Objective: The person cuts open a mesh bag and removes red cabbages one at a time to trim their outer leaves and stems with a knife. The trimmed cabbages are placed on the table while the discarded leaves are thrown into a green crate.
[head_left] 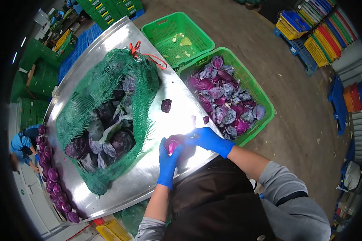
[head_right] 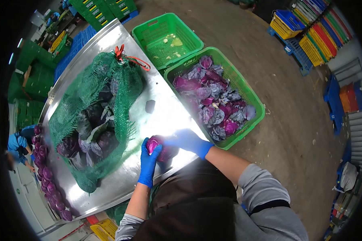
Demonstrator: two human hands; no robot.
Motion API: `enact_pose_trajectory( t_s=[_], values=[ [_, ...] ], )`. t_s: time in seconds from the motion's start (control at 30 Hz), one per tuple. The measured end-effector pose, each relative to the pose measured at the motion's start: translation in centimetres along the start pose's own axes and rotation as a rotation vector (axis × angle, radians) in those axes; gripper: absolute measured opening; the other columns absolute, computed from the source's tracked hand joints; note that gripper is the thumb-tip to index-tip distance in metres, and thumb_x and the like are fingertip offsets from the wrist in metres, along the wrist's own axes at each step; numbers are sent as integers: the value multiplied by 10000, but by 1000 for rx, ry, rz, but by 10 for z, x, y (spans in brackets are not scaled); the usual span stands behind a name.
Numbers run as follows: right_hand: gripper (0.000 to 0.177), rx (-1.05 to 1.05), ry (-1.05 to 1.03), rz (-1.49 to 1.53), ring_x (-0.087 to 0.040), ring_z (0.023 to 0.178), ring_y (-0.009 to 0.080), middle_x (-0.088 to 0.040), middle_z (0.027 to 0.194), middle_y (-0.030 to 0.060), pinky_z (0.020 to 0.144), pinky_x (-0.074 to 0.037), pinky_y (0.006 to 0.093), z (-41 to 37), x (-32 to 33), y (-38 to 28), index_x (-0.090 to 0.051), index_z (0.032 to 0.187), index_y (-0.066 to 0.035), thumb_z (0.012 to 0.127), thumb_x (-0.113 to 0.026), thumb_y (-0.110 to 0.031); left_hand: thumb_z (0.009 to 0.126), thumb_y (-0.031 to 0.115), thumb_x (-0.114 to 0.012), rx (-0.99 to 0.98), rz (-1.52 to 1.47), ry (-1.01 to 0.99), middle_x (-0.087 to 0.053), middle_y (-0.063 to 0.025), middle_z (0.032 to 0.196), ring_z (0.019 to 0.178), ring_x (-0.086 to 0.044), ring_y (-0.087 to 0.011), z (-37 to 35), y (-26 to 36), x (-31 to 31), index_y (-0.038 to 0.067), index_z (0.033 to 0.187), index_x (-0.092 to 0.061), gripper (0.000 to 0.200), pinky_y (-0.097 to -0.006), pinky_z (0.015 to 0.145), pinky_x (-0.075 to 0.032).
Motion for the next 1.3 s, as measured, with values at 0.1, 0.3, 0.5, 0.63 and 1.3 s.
enact_pose_trajectory(
  t_s=[0.1,0.3,0.5,0.63,1.3],
  values=[
    [287,31,-22,48,-578,655,119,-620,712,29,623,-493,291,15,-14,22,-672,989,-62,807,-674,-284,761,215,-735,29,-105,1,-475,-154,1259,1114,-503,-202,2,-5,3,-42,1361,-294,788,-310,927,-437],
    [210,426,184,-315,-633,684,250,-647,765,120,631,-505,341,17,7,13,-680,916,-83,790,-651,-249,772,211,-715,31,-314,21,-546,-108,1169,1045,-544,-180,7,1,8,-5,1278,-435,617,-306,880,-462],
    [485,134,422,-455,-629,804,247,-610,894,85,669,-503,359,-5,49,-29,-543,1185,-115,775,-669,-341,855,348,-578,340,-704,-73,-603,-81,1065,946,-600,-190,1,12,4,57,1184,-533,441,-346,785,-520],
    [508,615,165,-220,-613,760,222,-565,938,75,659,-499,341,-30,-6,-92,-554,1170,-127,748,-698,-371,882,310,-543,340,-669,-168,-610,-66,995,913,-604,-177,7,14,-10,77,1163,-540,365,-357,749,-537],
    [189,108,-162,374,-528,541,52,-639,880,30,475,-427,199,-40,50,-59,-625,890,-69,753,-736,-137,854,423,-552,545,-1055,-404,-525,-150,1248,1112,-529,-358,-25,28,-37,111,1263,-469,522,-653,868,-416]
  ],
)
Point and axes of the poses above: each hand's wrist, its own z-axis towards the middle knuckle, its own x-axis out of the back of the hand, y = z × x, the point moved 5 cm from there along z, towards the middle knuckle
